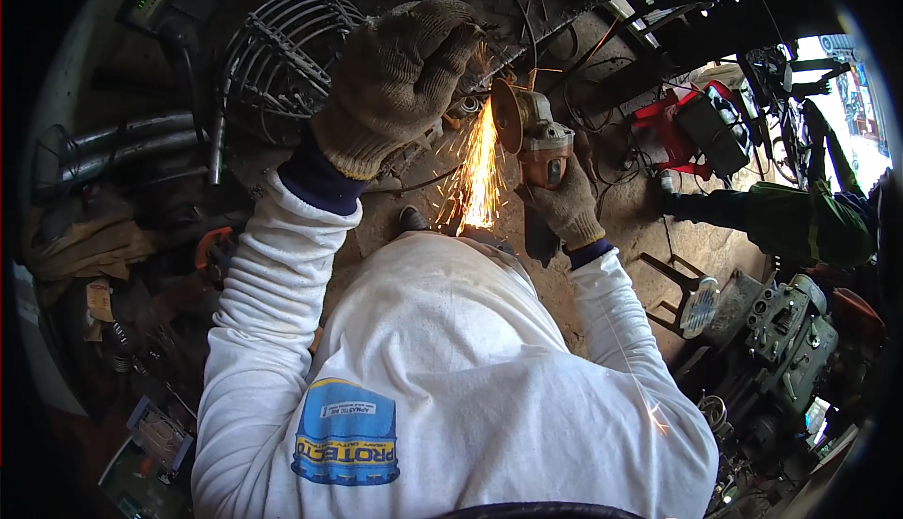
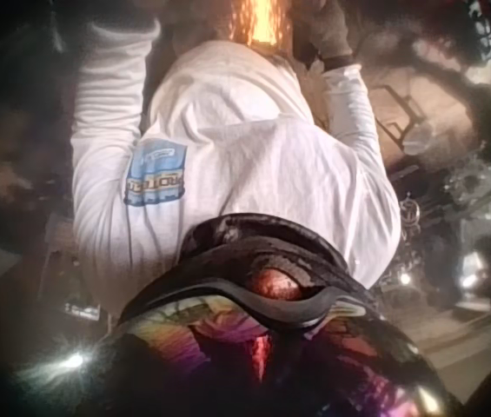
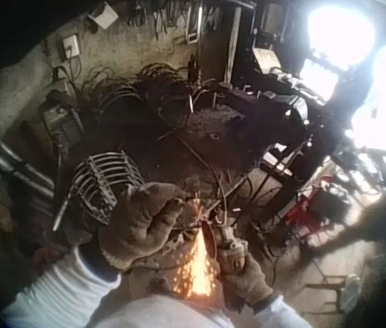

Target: The person shapes a metal wire by hand, grinds it using an angle grinder, and سپس uses a hammer to bend it into shape on a metal table.

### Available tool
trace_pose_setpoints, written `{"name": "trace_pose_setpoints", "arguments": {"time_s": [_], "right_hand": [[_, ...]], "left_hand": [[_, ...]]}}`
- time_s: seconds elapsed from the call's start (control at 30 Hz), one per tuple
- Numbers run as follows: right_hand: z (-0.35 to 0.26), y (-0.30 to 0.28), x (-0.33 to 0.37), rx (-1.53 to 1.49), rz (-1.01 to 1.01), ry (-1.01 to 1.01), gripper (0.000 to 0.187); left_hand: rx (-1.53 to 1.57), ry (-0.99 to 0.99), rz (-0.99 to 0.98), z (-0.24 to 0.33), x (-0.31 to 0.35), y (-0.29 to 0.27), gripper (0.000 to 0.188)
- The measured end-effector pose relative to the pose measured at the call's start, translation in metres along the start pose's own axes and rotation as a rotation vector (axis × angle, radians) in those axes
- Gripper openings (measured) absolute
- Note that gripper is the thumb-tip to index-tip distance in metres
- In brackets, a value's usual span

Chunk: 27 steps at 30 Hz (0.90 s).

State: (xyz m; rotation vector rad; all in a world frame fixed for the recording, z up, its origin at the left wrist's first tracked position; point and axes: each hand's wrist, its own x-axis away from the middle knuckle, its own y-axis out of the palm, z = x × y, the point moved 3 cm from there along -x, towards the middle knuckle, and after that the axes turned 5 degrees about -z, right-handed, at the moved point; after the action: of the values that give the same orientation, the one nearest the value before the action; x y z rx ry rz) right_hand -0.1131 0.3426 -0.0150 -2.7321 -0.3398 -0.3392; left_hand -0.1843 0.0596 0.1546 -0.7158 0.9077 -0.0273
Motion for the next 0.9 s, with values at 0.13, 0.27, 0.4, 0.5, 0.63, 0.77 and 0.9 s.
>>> {"name": "trace_pose_setpoints", "arguments": {"time_s": [0.13,0.27,0.4,0.5,0.63,0.77,0.9], "right_hand": [[0.0,0.001,-0.004,-0.102,-0.009,-0.058,0.072],[-0.004,0.002,-0.004,-0.108,-0.01,-0.021,0.071],[0.006,-0.002,-0.007,0.014,-0.006,0.002,0.072],[0.006,-0.003,-0.008,0.025,0.002,0.043,0.073],[-0.005,-0.002,-0.006,-0.126,-0.012,-0.031,0.074],[0.004,-0.001,-0.005,0.174,-0.034,0.129,0.078],[0.028,0.005,0.003,-0.035,-0.046,0.111,0.083]], "left_hand": [[-0.022,0.052,0.039,0.001,0.0,0.001,0.013],[-0.078,0.057,0.056,0.007,-0.002,-0.001,0.012],[-0.057,0.018,0.041,0.003,0.001,0.002,0.012],[-0.071,0.037,0.028,0.004,-0.001,0.001,0.011],[0.019,-0.04,-0.009,0.002,-0.003,0.003,0.011],[0.041,-0.074,-0.021,0.002,-0.002,0.0,0.01],[-0.097,0.026,0.058,0.005,-0.003,0.001,0.011]]}}
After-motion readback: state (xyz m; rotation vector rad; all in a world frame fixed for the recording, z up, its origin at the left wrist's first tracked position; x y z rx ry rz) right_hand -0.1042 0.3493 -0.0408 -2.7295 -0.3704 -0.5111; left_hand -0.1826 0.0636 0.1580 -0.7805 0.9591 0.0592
